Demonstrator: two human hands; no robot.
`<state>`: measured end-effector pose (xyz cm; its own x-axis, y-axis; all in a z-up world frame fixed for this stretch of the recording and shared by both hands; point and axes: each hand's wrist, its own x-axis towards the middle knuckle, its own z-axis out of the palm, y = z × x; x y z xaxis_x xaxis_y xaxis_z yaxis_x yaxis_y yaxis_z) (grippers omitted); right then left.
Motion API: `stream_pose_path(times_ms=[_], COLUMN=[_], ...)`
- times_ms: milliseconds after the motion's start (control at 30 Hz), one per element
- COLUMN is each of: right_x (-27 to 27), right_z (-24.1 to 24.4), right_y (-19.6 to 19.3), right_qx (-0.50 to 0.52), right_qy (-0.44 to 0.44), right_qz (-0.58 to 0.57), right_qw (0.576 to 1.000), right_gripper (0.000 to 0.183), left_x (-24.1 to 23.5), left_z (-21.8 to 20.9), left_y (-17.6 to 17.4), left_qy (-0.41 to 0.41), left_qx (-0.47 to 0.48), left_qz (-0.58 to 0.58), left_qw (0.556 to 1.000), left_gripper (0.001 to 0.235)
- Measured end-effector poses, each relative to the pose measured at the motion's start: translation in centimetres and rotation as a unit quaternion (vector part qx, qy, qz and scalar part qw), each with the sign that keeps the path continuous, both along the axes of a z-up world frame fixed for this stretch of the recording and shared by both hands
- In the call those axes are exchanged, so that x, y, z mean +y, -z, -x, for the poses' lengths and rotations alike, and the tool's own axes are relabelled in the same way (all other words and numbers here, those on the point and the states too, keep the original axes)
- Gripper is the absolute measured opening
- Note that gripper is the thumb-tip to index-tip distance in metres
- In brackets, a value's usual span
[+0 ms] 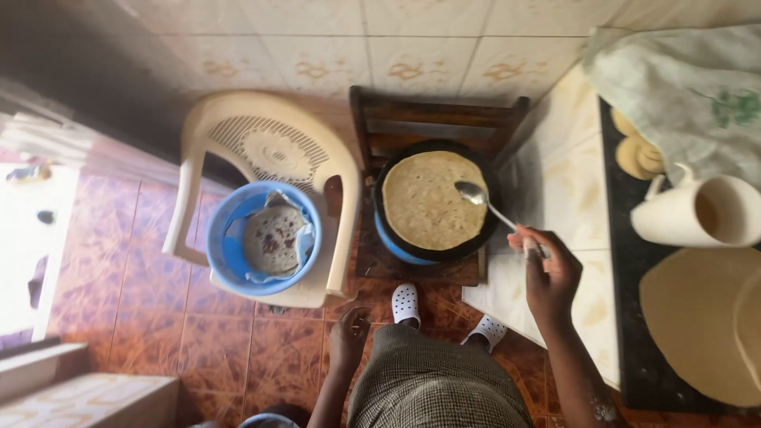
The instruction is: Rolling out dough balls into flat circles and cooking them on a heated pan, applying oil with a spoon.
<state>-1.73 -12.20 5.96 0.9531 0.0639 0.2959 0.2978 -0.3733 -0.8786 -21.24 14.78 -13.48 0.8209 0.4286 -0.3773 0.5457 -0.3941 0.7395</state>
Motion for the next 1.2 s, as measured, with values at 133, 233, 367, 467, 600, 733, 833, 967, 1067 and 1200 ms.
stream_pose_path(times_ms=[133, 233, 367, 467, 600, 733, 833, 967, 1067, 1200], right_x=[0.5, 2.8, 1.6, 0.1, 5.9, 3.8, -2.1, 2.5, 7.6, 3.5], right_z=[-1.2, -4.6, -9.6, -9.0, -7.0, -13.3, -12.9, -8.5, -10.7, -14.1], right_y=[10.4, 16.4, 18.0, 17.6, 15.9, 23.7, 22.5, 19.1, 17.6, 22.3], right_qx=[0.218, 0.066, 0.138, 0.193, 0.288, 0.125, 0.089, 0.324, 0.334, 0.131], right_qy=[-0.003, -0.079, -0.014, 0.106, -0.005, 0.038, 0.105, 0.015, -0.088, 0.041], right_qz=[0.035, 0.319, 0.313, 0.301, 0.287, 0.29, 0.281, 0.176, 0.292, 0.297], right_qw=[0.975, 0.942, 0.94, 0.928, 0.914, 0.948, 0.95, 0.93, 0.892, 0.945], right_gripper=[0.03, 0.019, 0.025, 0.022, 0.021, 0.015, 0.028, 0.027, 0.071, 0.016], left_x=[2.2, 3.2, 4.0, 4.5, 4.4, 4.4, 5.2, 5.1, 4.9, 4.9], left_z=[3.3, 4.0, 6.1, 6.0, 6.2, 5.6, 5.4, 3.7, 5.3, 4.6], left_y=[0.5, -1.7, -0.7, -0.8, -0.5, -0.6, -0.6, -0.8, 1.0, -0.2], left_qy=[-0.05, -0.081, -0.082, -0.08, -0.12, -0.022, -0.043, -0.115, -0.027, -0.012], left_qx=[0.032, 0.118, 0.116, 0.141, 0.179, 0.185, 0.128, 0.161, 0.14, 0.146], left_qz=[0.02, -0.008, -0.008, -0.027, 0.006, -0.021, -0.043, 0.004, -0.059, -0.041], left_qw=[0.998, 0.99, 0.99, 0.986, 0.977, 0.982, 0.99, 0.98, 0.988, 0.988], left_gripper=[0.027, 0.022, 0.022, 0.03, 0.029, 0.03, 0.039, 0.035, 0.033, 0.029])
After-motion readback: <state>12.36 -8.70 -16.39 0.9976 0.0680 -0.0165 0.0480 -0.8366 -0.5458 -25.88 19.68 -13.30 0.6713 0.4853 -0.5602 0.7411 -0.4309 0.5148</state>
